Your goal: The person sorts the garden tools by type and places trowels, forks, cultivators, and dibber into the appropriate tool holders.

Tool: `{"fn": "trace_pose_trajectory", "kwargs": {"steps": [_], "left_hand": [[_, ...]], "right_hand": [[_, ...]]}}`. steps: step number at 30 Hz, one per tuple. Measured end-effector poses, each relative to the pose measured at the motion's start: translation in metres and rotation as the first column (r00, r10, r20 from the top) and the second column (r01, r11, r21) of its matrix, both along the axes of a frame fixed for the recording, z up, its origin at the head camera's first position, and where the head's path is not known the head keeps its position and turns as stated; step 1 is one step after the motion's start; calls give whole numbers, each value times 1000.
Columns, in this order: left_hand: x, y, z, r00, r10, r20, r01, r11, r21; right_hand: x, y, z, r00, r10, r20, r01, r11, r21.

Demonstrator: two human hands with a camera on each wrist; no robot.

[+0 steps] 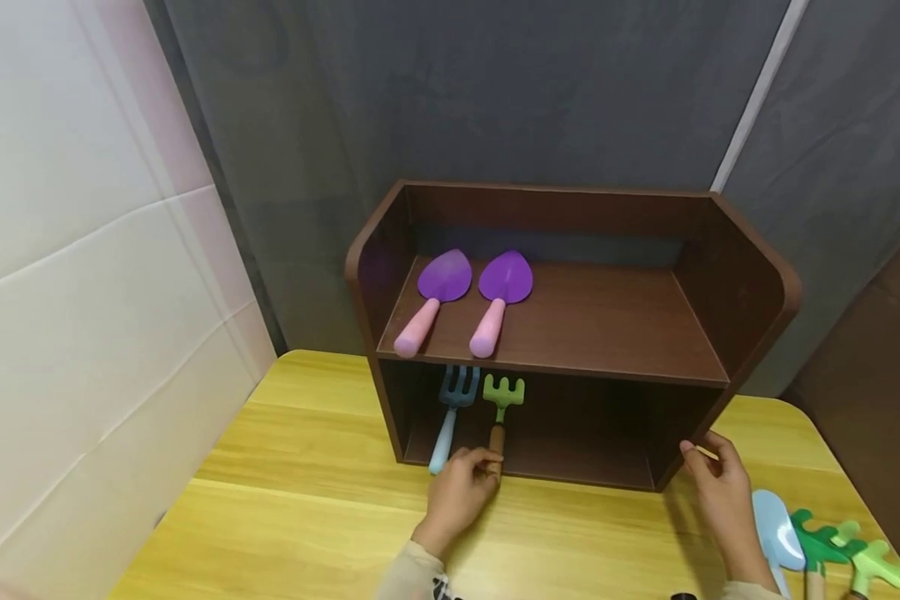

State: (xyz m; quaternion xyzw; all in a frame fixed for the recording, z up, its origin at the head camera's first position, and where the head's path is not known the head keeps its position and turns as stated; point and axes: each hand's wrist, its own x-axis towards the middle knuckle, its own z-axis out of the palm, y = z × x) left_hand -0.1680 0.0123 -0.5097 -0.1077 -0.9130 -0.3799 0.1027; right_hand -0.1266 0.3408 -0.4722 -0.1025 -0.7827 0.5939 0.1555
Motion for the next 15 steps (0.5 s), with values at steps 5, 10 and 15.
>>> {"fn": "trace_pose_trajectory", "kwargs": {"steps": [5, 10, 15], "left_hand": [[-2, 4, -2, 1000, 24, 19, -24, 1000, 4], [-5, 7, -1, 999, 43, 13, -43, 999, -10], [-10, 10, -2, 997, 79, 4, -78, 996, -45]], "right_hand": [[0, -1, -1, 1000, 1, -11, -1, 1000, -10], [0, 0, -3, 1000, -11, 13, 10, 1000, 29], [-1, 1, -4, 1000, -18, 10, 18, 1000, -14]]}}
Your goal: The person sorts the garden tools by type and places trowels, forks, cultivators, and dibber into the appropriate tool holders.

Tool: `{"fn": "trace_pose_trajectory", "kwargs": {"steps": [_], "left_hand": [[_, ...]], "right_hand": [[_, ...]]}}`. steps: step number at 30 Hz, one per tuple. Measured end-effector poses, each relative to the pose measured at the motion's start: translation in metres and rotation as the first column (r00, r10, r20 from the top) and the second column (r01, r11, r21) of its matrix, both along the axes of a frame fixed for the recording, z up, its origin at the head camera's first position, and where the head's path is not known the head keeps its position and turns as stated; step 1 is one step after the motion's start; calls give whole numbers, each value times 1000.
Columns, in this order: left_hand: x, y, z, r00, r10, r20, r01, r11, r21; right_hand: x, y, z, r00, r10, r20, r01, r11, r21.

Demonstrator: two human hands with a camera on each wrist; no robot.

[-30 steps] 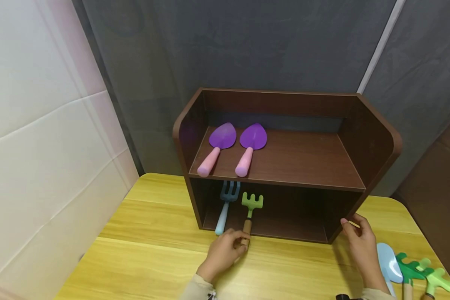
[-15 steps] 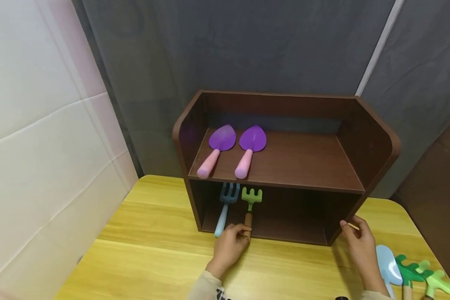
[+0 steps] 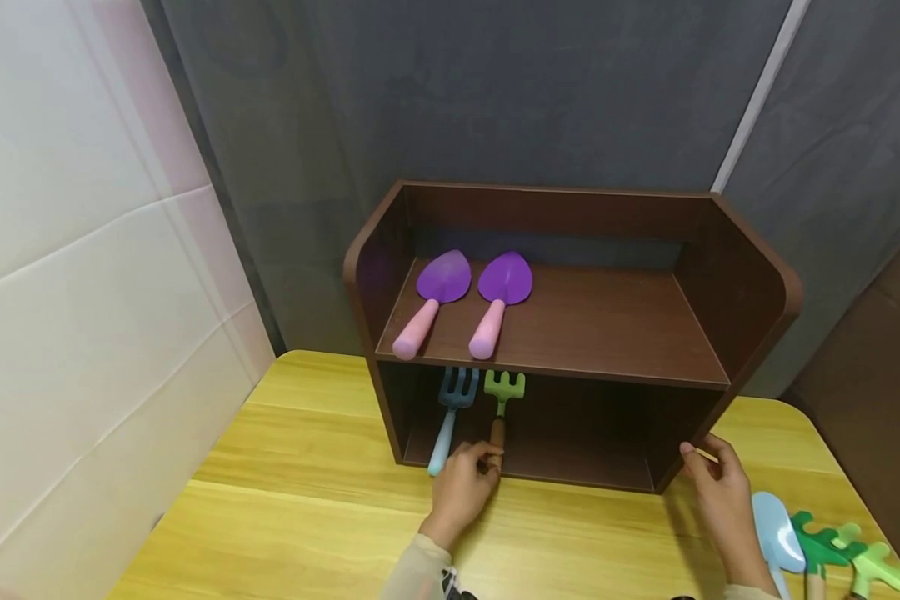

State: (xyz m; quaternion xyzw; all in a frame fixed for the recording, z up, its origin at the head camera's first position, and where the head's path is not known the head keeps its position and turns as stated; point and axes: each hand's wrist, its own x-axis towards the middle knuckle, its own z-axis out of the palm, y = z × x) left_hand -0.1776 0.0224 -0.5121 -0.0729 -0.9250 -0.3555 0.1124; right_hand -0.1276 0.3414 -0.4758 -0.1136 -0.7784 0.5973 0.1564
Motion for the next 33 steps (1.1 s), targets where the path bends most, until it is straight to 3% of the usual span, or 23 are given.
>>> {"fn": "trace_pose_trajectory", "kwargs": {"steps": [12, 21, 33], "left_hand": [[-2, 4, -3, 997, 49, -59, -50, 999, -18], [-2, 2, 1, 996, 49, 77, -49, 999, -6], [3, -3, 11, 996, -8, 84, -3, 992, 123]], "right_hand": [[0, -2, -1, 1000, 6, -13, -6, 1000, -15], [-1, -2, -2, 999, 12, -42, -13, 999, -43], [0, -1, -1, 1000, 3, -26, -4, 999, -39]]}}
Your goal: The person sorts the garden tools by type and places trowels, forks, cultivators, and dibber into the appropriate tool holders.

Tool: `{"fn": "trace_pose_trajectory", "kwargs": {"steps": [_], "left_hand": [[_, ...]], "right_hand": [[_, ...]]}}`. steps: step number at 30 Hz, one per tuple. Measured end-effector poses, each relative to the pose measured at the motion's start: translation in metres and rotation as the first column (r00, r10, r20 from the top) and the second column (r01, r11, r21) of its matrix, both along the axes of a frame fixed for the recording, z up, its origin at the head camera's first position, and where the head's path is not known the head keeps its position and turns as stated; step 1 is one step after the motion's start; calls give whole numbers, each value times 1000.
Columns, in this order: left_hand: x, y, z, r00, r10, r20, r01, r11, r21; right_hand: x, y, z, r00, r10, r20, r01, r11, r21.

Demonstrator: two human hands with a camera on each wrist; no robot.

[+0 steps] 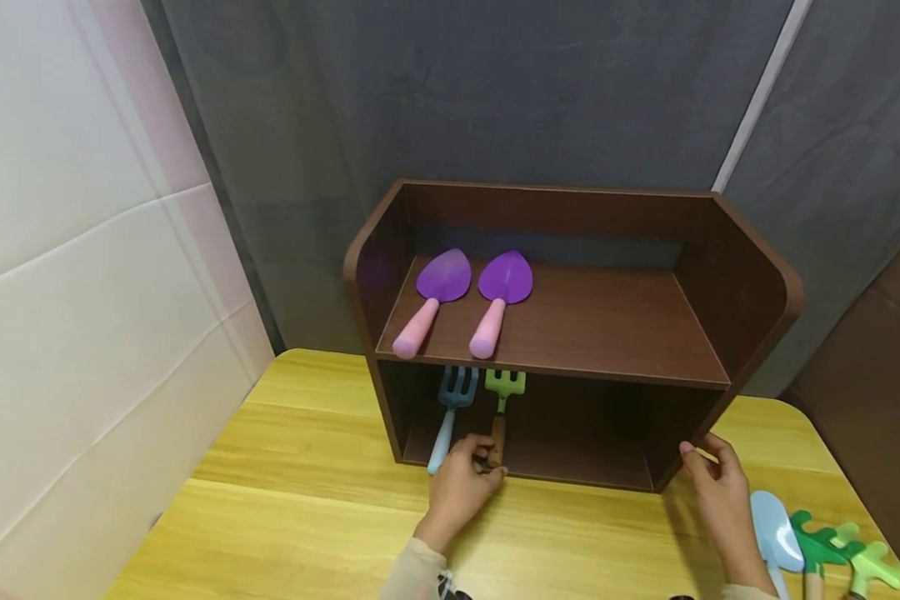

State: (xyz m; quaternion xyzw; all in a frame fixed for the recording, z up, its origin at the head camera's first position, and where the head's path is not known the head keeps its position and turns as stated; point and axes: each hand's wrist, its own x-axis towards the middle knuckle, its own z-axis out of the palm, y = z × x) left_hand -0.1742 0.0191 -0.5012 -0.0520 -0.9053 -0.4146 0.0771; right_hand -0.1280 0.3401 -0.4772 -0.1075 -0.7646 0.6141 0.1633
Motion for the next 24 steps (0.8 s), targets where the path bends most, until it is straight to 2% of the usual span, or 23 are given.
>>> {"fn": "trace_pose_trajectory", "kwargs": {"steps": [4, 10, 16, 19, 24], "left_hand": [[1, -5, 5, 1000, -11, -3, 11, 998, 65], [2, -14, 17, 999, 11, -37, -5, 988, 153], [6, -28, 28, 995, 0, -105, 32, 951, 306], [6, -38, 32, 990, 13, -138, 35, 940, 340], [7, -55, 36, 990, 37, -138, 21, 919, 395]], "right_hand": [[0, -1, 1, 1000, 4, -12, -4, 1000, -14], [1, -1, 3, 1000, -14, 25, 12, 996, 83], [1, -1, 4, 998, -17, 54, 9, 990, 140], [1, -1, 5, 998, -12, 62, 2, 988, 151], [2, -1, 6, 997, -5, 72, -7, 985, 172]]}}
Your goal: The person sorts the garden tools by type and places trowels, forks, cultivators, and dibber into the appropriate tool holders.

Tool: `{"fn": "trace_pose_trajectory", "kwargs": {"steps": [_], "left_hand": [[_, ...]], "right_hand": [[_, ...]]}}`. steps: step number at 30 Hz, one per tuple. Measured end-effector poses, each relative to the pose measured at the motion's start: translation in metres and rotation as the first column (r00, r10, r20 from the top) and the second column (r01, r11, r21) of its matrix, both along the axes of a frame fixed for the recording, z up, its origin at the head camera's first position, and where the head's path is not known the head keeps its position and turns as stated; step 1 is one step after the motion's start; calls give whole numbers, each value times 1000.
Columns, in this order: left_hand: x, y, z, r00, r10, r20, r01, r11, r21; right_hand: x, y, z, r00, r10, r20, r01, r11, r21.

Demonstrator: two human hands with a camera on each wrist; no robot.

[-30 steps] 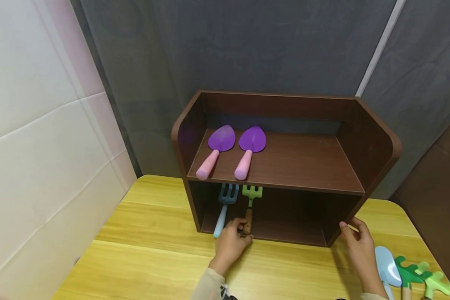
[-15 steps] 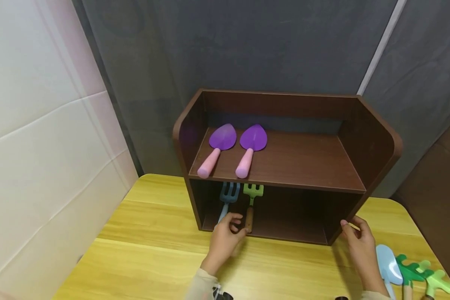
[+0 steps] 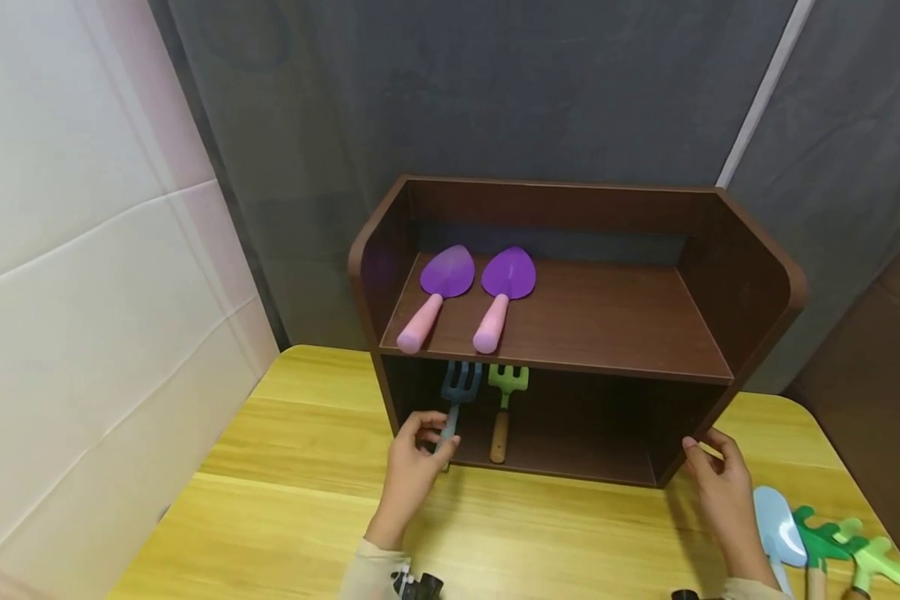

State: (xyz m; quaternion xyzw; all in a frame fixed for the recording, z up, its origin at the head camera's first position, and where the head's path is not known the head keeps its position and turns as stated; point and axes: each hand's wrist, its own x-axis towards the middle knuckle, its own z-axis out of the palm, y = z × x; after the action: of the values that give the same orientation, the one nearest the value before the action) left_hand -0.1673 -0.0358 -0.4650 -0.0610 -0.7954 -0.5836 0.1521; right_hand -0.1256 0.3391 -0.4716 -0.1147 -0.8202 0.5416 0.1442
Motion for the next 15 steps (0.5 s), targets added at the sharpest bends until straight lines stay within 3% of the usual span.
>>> {"fn": "trace_pose_trajectory", "kwargs": {"steps": [15], "left_hand": [[-1, -43, 10, 990, 130, 49, -135, 986, 103]], "right_hand": [[1, 0, 0, 1000, 10, 6, -10, 1000, 0]]}}
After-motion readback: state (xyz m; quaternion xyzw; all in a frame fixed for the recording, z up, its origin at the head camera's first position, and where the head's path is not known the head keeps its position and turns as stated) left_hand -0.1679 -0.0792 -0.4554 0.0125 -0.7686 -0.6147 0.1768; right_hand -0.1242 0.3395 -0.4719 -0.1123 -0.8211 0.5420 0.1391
